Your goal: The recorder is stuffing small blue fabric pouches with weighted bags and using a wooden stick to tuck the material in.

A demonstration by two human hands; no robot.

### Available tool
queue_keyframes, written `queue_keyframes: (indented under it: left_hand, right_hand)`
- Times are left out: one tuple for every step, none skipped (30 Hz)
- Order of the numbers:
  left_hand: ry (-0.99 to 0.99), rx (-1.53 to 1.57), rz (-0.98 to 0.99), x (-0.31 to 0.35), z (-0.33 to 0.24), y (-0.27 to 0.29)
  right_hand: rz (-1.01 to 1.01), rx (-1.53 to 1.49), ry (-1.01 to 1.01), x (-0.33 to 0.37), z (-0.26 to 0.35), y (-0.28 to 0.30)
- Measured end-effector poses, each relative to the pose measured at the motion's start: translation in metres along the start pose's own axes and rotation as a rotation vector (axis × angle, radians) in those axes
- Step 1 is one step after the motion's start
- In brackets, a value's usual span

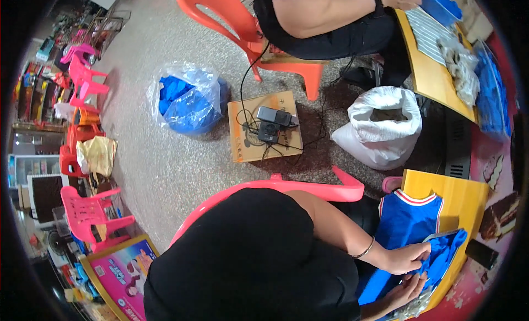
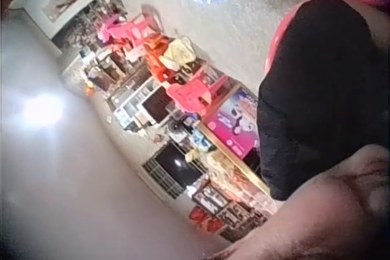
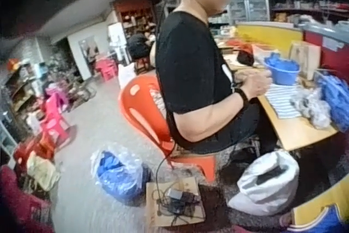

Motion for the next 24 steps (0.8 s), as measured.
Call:
queue_keyframes:
  left_hand:
    - [0.03, 0.081, -0.049, -0.002, -0.002, 0.004]
    - [0.024, 0.078, -0.06, -0.005, -0.01, 0.009]
    - [0.062, 0.141, -0.014, -0.007, -0.016, 0.009]
    - [0.102, 0.206, 0.04, -0.008, -0.019, 0.009]
    - [0.134, 0.209, 0.082, -0.011, -0.01, 0.003]
    - [0.131, 0.211, 0.085, -0.014, -0.006, 0.002]
    - [0.131, 0.15, 0.078, -0.016, -0.001, 0.004]
    - [0.128, 0.091, 0.073, -0.017, 0.005, 0.004]
    - [0.068, -0.035, 0.025, -0.014, 0.012, 0.006]
    - [0.067, -0.036, 0.028, -0.011, 0.018, 0.004]
    - [0.071, -0.112, 0.0, -0.007, 0.021, 0.005]
    - [0.074, -0.188, -0.029, -0.005, 0.023, 0.006]
    - [0.141, -0.159, 0.033, -0.004, 0.015, 0.005]
    - [0.138, -0.157, 0.041, -0.001, 0.011, 0.003]
    - [0.139, -0.165, 0.035, 0.002, 0.008, 0.001]
    - [0.139, -0.177, 0.023, 0.003, 0.006, 0.001]
    - [0.134, -0.18, 0.026, 0.004, 0.006, 0.0]
    - [0.048, -0.251, 0.038, 0.005, 0.002, -0.003]
    - [-0.034, -0.317, 0.053, 0.008, -0.003, -0.007]
    - [-0.034, -0.314, 0.056, 0.011, -0.003, -0.009]
    - [-0.051, -0.322, 0.069, 0.013, -0.004, -0.012]
    - [-0.069, -0.328, 0.082, 0.015, -0.006, -0.015]
    - [-0.069, -0.323, 0.087, 0.014, -0.007, -0.016]
    - [-0.154, -0.3, 0.105, 0.013, -0.012, -0.016]
  right_hand:
    - [0.076, 0.001, 0.042, -0.005, 0.003, -0.001]
    - [0.146, -0.001, 0.084, -0.009, 0.005, -0.002]
    - [0.155, -0.001, 0.085, -0.014, 0.004, 0.002]
    - [0.201, -0.049, 0.087, -0.016, 0.005, 0.003]
    - [0.245, -0.097, 0.09, -0.018, 0.007, 0.005]
    - [0.285, -0.145, 0.093, -0.02, 0.008, 0.008]
    - [0.198, -0.086, 0.095, -0.008, 0.02, -0.012]
    - [0.2, -0.087, 0.095, -0.002, 0.026, -0.024]
    - [0.193, 0.042, 0.051, 0.001, 0.026, -0.029]
    - [0.187, 0.169, 0.005, 0.006, 0.026, -0.035]
    - [0.173, 0.302, 0.055, 0.017, 0.04, -0.052]
    - [0.167, 0.301, 0.057, 0.02, 0.041, -0.053]
    - [0.193, 0.412, 0.125, 0.023, 0.044, -0.054]
    - [0.219, 0.525, 0.193, 0.026, 0.047, -0.056]
    - [0.24, 0.569, 0.209, 0.026, 0.046, -0.053]
    - [0.238, 0.566, 0.213, 0.029, 0.044, -0.056]
    - [0.135, 0.565, 0.264, 0.032, 0.045, -0.055]
    - [0.032, 0.563, 0.315, 0.035, 0.049, -0.054]
    - [-0.008, 0.617, 0.263, 0.036, 0.053, -0.053]
    - [-0.013, 0.619, 0.263, 0.036, 0.052, -0.052]
    - [-0.032, 0.646, 0.347, 0.034, 0.055, -0.051]
    - [-0.054, 0.676, 0.431, 0.036, 0.061, -0.051]
    - [-0.07, 0.694, 0.37, 0.035, 0.059, -0.049]
    - [-0.075, 0.697, 0.37, 0.034, 0.059, -0.046]
Point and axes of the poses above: each hand's wrist, its own x-axis away from the middle knuckle, its own y-axis out of the back of the hand, z = x × y, the point moved 7 cm from there along -x, towards the middle knuckle
